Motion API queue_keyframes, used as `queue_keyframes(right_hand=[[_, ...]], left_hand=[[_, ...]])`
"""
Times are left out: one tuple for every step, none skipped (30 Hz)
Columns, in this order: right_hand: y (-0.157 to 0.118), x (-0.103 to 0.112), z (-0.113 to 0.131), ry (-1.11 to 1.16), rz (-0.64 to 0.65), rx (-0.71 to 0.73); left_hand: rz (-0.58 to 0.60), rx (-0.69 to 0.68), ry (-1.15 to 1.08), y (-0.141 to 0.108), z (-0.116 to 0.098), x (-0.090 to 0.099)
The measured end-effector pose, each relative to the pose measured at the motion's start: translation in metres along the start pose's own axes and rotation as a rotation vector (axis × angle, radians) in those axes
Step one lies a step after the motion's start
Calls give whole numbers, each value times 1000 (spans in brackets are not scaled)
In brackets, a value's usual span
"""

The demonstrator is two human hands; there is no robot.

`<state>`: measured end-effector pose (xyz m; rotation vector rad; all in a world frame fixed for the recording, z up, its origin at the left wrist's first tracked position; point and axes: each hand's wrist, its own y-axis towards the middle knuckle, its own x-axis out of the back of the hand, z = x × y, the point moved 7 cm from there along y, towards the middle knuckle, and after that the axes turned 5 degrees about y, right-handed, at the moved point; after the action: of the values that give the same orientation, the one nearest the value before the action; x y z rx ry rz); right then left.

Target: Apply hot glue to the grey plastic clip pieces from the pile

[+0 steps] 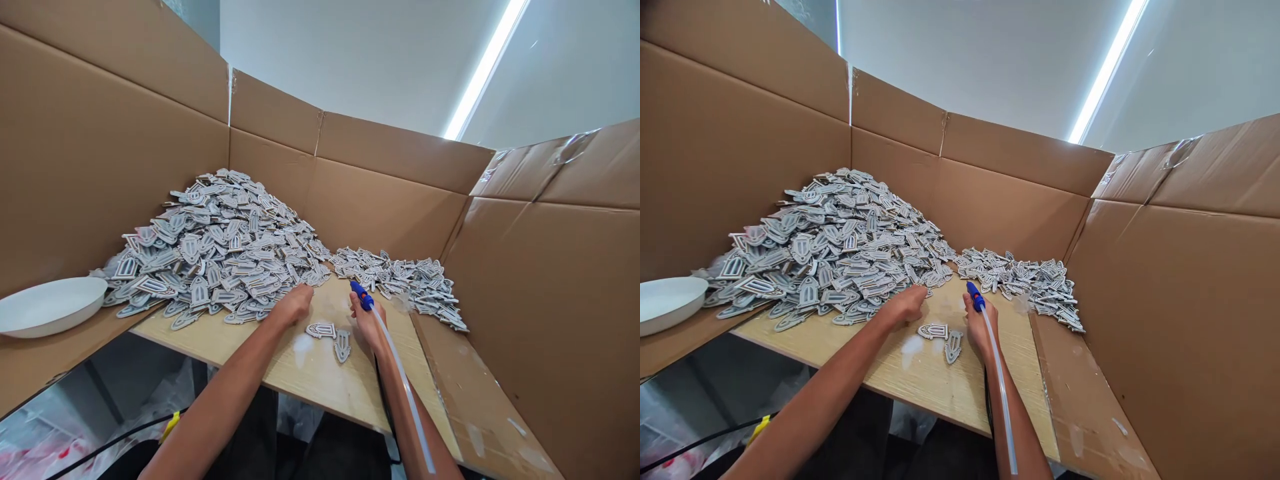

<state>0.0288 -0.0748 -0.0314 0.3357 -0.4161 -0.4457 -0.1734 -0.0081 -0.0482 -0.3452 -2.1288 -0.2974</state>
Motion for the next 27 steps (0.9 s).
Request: queue_keyframes(right_hand=[[0, 0, 0, 2, 1, -2], [0, 0, -1, 4, 1, -3], [0, 0, -1, 6, 2, -3], [0, -1, -1, 7, 5, 1], [0, -1, -2, 6, 8, 7], [1, -1, -2, 0, 11, 14], [1, -1, -3, -7, 15, 21], [1, -2, -4, -16, 21, 27], [2, -2, -4, -27, 28, 32], [2, -3, -5, -38, 35, 36], [2, -3, -5, -48, 43, 38], [3, -3, -5, -57, 48, 41], [3, -3, -6, -64, 48, 41], [3, -3, -6, -69, 47, 42], [3, -3, -6, -69, 46, 41], [3, -4, -6, -66, 48, 39], [3, -4, -6, -63, 50, 38], [3, -4, -7, -60, 50, 37], [3, -5, -8, -56, 51, 36], [3, -5, -9, -52, 51, 35], [3, -6, -10, -49, 52, 34], [4, -6, -12, -46, 53, 32], [4, -6, -13, -42, 54, 31], [4, -7, -14, -41, 55, 29], [5, -7, -14, -41, 56, 28], [5, -7, -14, -42, 53, 27], [4, -6, -14, -43, 52, 27]], left_hand=[[-6, 5, 19, -2, -3, 0], [-19, 11, 59, -5, -5, 2], [-30, 17, 122, -8, -9, 3], [-37, 23, 194, -11, -13, 5], [-39, 28, 270, -14, -17, 6], [-35, 33, 339, -16, -21, 7], [-26, 36, 388, -18, -24, 8], [-16, 37, 412, -19, -27, 8], [-9, 39, 419, -20, -30, 8], [-7, 39, 422, -20, -31, 9], [-2, 39, 429, -19, -32, 8], [5, 38, 436, -18, -32, 8], [13, 35, 442, -17, -32, 7], [19, 30, 448, -16, -31, 6], [24, 22, 451, -16, -30, 5], [26, 12, 455, -16, -30, 4], [26, 0, 457, -16, -30, 2], [22, -19, 459, -17, -30, 1], [16, -45, 462, -18, -32, 0], [14, -72, 468, -19, -34, -2], [18, -96, 475, -19, -36, -4], [28, -115, 482, -19, -38, -6], [40, -126, 489, -18, -38, -8], [50, -131, 491, -17, -37, -9], [51, -135, 486, -15, -36, -9], [40, -139, 474, -14, -34, -8], [23, -144, 457, -12, -31, -7]])
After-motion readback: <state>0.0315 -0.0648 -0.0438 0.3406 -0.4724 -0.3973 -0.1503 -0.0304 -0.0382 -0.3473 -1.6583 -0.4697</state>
